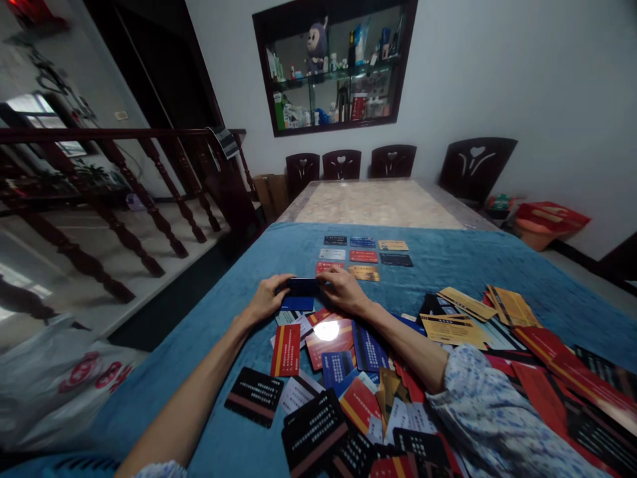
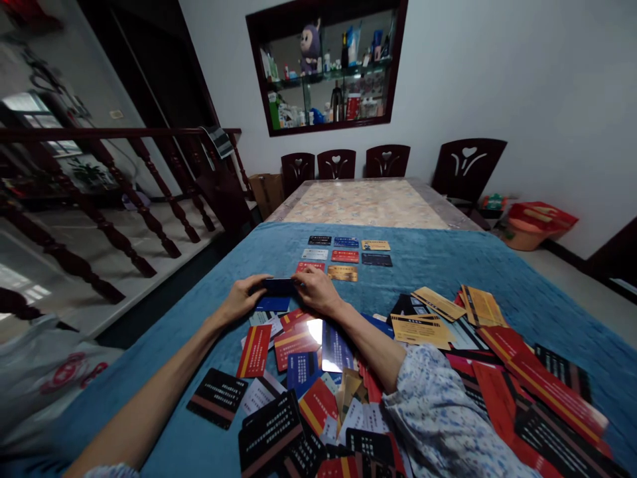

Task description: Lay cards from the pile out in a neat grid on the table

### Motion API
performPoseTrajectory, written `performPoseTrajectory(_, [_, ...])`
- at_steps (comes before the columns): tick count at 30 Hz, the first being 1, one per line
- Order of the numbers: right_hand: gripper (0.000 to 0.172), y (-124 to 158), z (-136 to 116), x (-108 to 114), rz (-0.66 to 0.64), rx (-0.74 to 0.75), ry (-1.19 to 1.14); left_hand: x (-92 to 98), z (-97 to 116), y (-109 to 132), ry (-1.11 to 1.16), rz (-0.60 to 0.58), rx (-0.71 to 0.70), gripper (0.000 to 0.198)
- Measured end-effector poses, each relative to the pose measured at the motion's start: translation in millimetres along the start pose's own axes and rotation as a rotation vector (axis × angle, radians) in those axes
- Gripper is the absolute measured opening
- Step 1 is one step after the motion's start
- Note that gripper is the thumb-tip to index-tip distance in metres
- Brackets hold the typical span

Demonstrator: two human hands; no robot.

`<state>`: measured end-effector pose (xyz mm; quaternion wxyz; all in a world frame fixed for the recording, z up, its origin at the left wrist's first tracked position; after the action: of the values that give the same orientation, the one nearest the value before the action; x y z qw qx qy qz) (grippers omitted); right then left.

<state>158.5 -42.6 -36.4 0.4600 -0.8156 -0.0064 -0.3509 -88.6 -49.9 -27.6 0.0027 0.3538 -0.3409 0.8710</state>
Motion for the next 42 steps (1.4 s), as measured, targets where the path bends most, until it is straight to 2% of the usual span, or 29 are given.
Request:
performPoseTrajectory(4, [0.033,-0.1,-1.0,1.2,-0.062,-0.051,0.012,0.0,1.5,0.8,-0.010,0.028,0.051,0.027])
performPoseTrajectory(10, [0.007,-1.5,1.2,-1.0,-0.069,-0.046,-0.119,-1.9,15.4,-0.6,0.032,0.067,0.120,0.020])
performPoseTrajectory(15, [0.012,-5.1,-1.4,4.0,0.082,-0.040,-0.274,-2.0,26.5,-3.1,0.077,0.038,0.127,0.021])
performPoseTrajectory(21, [0.010,-7.2,-5.6,9.5,0.294,-0.090,-0.289,-3.9,30.0,-2.7,0.117,0.072,0.067,0.019])
performPoseTrajectory(25, [0.015,-6.7,-4.9,9.1,0.354,-0.109,-0.310,-3.3,35.0,-2.1,0.136,0.052,0.049,0.019])
performPoseTrajectory(29, [0.019,-6.6,-5.6,9.7,0.340,-0.060,-0.155,-2.6,38.8,-2.6,0.136,0.061,0.035,0.022])
performPoseTrajectory(33, [0.022,-6.3,-7.7,10.2,0.218,0.028,0.032,-3.6,39.2,-3.1,0.093,0.093,0.034,0.024])
performPoseTrajectory(36, [0.023,-5.4,-8.5,9.7,0.152,0.080,0.090,-4.9,38.6,-2.6,0.078,0.086,0.019,0.027])
performPoseTrajectory(40, [0.022,-5.2,-9.8,10.1,0.155,0.108,0.139,-5.5,39.3,-1.6,0.077,0.095,-0.029,0.038])
performPoseTrajectory(42, [0.021,-5.7,-11.1,10.3,0.141,0.120,0.157,-6.0,40.4,-1.7,0.088,0.102,-0.052,0.033])
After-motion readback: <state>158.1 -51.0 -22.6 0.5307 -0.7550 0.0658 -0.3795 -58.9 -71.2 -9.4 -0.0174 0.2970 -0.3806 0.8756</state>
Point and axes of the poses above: each hand's wrist, its own y-axis away from the middle knuckle, its own x-axis out of the back of the hand, z = x × y, the point moved 1 cm from there along -y, towards the middle knuckle, and after that the axes turned 11 degrees about z, right-handed, at the moved point
